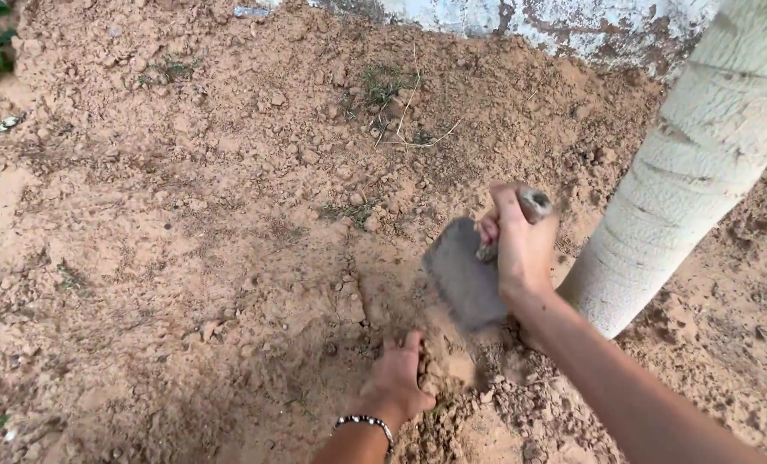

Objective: Digging the soil around a tree trunk using a small trowel and hands.

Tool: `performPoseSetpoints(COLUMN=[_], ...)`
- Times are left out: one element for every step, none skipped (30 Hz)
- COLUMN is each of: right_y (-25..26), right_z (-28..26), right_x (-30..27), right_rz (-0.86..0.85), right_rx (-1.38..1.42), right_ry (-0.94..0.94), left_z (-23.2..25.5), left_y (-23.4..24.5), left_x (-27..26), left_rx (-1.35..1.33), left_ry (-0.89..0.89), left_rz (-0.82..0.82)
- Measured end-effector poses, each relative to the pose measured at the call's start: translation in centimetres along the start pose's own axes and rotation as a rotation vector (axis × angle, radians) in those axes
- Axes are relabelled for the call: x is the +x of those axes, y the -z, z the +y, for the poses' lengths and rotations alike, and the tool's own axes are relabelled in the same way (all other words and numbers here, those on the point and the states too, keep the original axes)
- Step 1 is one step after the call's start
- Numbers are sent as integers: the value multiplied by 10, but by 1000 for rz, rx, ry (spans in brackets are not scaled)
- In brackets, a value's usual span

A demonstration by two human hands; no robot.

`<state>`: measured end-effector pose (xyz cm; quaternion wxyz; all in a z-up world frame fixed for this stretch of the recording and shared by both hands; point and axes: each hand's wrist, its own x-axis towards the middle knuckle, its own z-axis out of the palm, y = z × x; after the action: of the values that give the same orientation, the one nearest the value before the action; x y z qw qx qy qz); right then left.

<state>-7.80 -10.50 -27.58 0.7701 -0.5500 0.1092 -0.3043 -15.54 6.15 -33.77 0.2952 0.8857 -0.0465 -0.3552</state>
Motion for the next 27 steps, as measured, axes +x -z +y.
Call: performPoseSetpoints(right_y=[-1, -3, 0, 3, 5, 7, 9, 11, 17, 23, 28, 31, 37, 44, 37, 31, 27, 24, 22, 20, 14, 8, 1, -6, -13, -19, -17], right_z=[0, 0, 5, 10, 15, 18, 22, 26, 37, 46, 56, 63, 69, 75, 69, 62, 57, 50, 42, 33, 23, 13, 4, -4, -11, -18, -7], right_x=[8, 16, 23, 30, 39, 37, 33, 30, 21, 13, 4, -10, -26, -42, -49, -57, -68, -68, -68, -68, -58, -48, -39, -32, -26, -19, -11], right_rz=[-108, -215, -216, -262, -309, -310, -336, -361, -361, -247, -136, -139, -172, -205, -205, -221, -233, -230, -223, -215, -213, -219, -227, -228, -216, -204, -207], right_rx=[-74, -148, -148, -184, -219, -219, -390, -562, -564, -511, -455, -453, -462, -470, -468, -473, -479, -478, -408, -338, -337, -313, -287, -283, -283, -282, -281], right_ry=[13, 27, 23, 29, 38, 39, 6, -26, -27, -17, -4, -3, 64, 131, 132, 153, 168, 164, 131, 100, 105, 112, 115, 117, 120, 123, 125], left_z=[3, 5, -1, -7, -12, -7, -3, 1, -2, -6, -10, -11, -11, -11, -13, -15, -19, -16, -13, -9, -2, 5, 10, 12, 14, 16, 11], left_y=[2, 5, 1, -2, -5, 4, 12, 20, 27, 33, 41, 51, 58, 64, 64, 63, 59, 59, 58, 57, 58, 60, 62, 65, 67, 69, 67], left_x=[0, 1, 8, 15, 23, 25, 26, 27, 31, 35, 40, 38, 36, 33, 42, 50, 56, 56, 54, 53, 48, 42, 35, 33, 31, 28, 32], left_rx=[18, 35, 34, -68, -171, -172, -99, -26, -28, -72, -116, -117, 53, 225, 226, 196, 169, 172, 74, -24, -22, -51, -80, -79, -52, -25, -27], left_ry=[17, 33, 36, -19, -77, -77, -39, -1, -1, 28, 57, 57, 28, -6, -6, 14, 36, 38, 45, 53, 48, 42, 42, 41, 49, 56, 55], left_rz=[-13, -26, -27, -10, 12, 13, 24, 34, 33, 108, 188, 191, 307, 421, 423, 419, 409, 405, 404, 401, 405, 395, 386, 390, 356, 322, 325])
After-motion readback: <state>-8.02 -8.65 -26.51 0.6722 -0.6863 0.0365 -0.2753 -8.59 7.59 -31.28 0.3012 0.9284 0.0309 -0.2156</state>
